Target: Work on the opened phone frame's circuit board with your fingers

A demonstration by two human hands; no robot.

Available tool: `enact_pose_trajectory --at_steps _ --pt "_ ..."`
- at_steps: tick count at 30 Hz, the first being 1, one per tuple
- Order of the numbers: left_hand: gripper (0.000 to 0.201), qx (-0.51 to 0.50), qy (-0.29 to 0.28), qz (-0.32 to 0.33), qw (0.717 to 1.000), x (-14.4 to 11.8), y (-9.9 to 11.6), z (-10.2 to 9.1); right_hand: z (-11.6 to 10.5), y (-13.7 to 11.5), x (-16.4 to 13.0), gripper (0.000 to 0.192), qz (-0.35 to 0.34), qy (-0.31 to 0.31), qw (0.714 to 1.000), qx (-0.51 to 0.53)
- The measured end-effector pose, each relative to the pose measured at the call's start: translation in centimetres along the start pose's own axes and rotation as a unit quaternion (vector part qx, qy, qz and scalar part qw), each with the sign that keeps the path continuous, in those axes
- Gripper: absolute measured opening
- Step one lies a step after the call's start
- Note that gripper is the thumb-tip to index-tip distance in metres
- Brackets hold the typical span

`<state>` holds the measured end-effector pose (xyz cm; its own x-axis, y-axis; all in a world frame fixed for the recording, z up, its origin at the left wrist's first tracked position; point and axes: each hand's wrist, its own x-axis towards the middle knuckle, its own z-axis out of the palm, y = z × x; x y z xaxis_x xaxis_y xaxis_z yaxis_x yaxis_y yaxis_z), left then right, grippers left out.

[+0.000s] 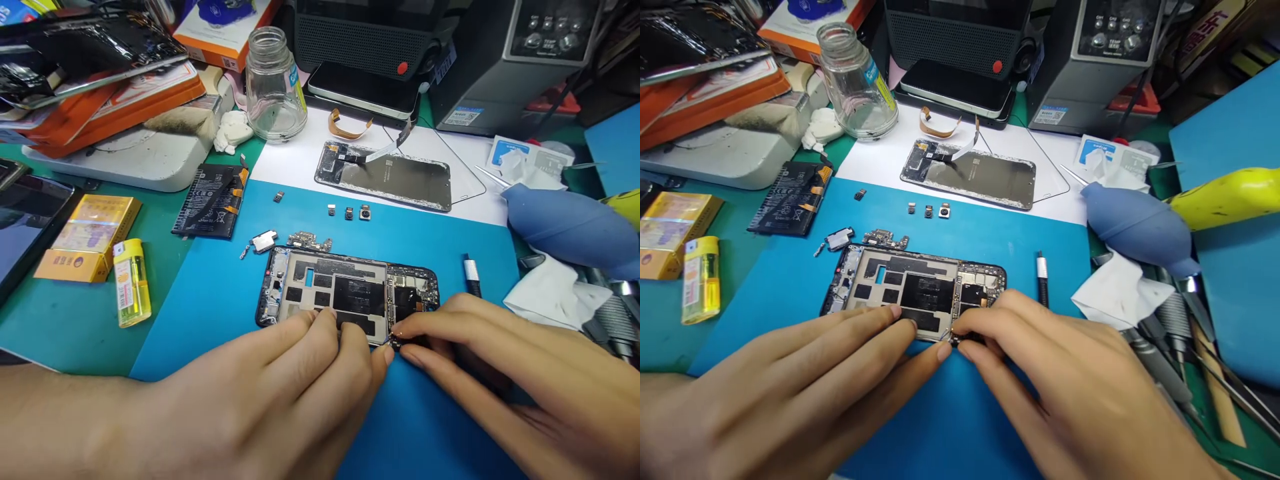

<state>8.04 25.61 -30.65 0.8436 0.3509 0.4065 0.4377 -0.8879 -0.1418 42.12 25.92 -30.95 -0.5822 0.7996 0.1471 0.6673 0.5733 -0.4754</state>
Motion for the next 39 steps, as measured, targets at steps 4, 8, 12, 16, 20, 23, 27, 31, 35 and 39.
enact_pose_trajectory --at_steps 4,8,12,16,20,23,27,31,35,39 --pt "0.041 0.004 0.013 0.013 1.0 -0.2 -0.1 0.2 0.1 -0.8 1.0 0.023 -0.009 0.01 1.0 0.021" --pt "0.042 -0.009 0.014 0.015 1.0 -0.1 -0.2 0.2 0.3 0.1 -2.2 0.039 0.043 0.009 0.999 0.014" --pt "0.041 -0.031 -0.011 0.014 0.999 -0.1 -0.1 0.0 0.2 0.7 -4.0 0.047 0.056 0.016 0.998 0.013" --pt "0.051 -0.014 0.011 0.021 1.0 -0.5 0.0 0.3 0.1 0.1 -2.0 0.042 0.061 0.021 0.998 0.02" --pt "0.053 -0.009 0.006 0.024 1.0 -0.7 -0.1 0.6 -0.2 -0.6 0.9 0.021 0.011 0.026 0.999 0.034" --pt "0.051 -0.003 0.015 0.015 1.0 -0.7 -0.2 0.7 -0.3 -0.9 1.9 0.022 -0.032 0.022 0.999 0.023" --pt "0.047 -0.006 0.01 0.014 1.0 -0.8 -0.1 0.5 -0.3 -0.9 2.2 0.023 -0.03 0.014 0.999 0.01" --pt "0.043 -0.013 0.01 0.008 1.0 -0.7 -0.1 0.3 -0.1 -0.9 1.6 0.019 -0.025 0.026 0.999 0.035" --pt "0.043 -0.013 0.014 0.018 1.0 -0.8 -0.1 0.4 0.2 -0.8 0.1 0.031 0.038 0.013 0.999 0.033" --pt "0.044 -0.028 0.013 0.019 0.999 -0.7 -0.1 0.3 0.5 -0.8 0.2 0.036 0.041 0.013 0.999 0.031"
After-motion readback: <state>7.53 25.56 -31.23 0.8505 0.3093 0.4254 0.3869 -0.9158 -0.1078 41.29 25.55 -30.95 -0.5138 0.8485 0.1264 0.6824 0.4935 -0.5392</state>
